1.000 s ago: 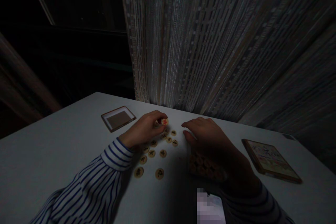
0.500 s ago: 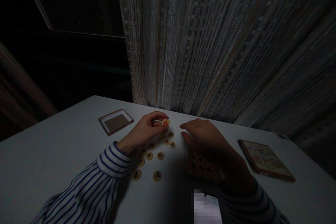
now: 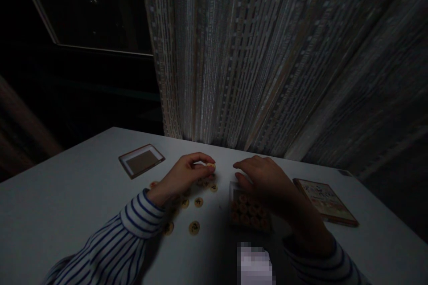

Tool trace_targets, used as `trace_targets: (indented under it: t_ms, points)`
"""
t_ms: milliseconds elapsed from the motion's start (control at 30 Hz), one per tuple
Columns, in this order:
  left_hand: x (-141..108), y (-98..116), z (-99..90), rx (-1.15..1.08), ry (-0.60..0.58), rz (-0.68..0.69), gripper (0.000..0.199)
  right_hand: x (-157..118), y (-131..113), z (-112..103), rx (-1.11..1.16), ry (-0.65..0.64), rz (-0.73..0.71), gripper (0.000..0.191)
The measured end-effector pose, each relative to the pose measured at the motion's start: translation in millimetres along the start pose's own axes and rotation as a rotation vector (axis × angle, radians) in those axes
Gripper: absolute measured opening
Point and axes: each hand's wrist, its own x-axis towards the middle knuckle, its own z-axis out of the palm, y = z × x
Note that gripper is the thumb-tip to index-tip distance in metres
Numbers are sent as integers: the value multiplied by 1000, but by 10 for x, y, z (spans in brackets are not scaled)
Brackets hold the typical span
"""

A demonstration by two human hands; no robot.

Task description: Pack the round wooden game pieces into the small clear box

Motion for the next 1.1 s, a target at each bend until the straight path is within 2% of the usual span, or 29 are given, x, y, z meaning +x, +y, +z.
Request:
trace_targets:
  t_ms: [267,400,500,700,833,1100]
  points:
    - [-22,-9,130,97,30,-14,33,-152,122,-4,19,-12,20,27]
    - [-42,16,192,68,6,-76,39,-180,135,-53,36,-7,18,27]
    - [-65,23,252,31,36,-69,42,-186,131,-86,39,-1,10,25]
    - [-39,29,397,48,101,30,29,-244,152,-173,67,45,23,24]
    - [36,86,504,62,105,53,31,-290,193,-197,91,68,34,25]
    - [88,63,620,20,137,-9,30,-262,195,-155,81,56,38,24]
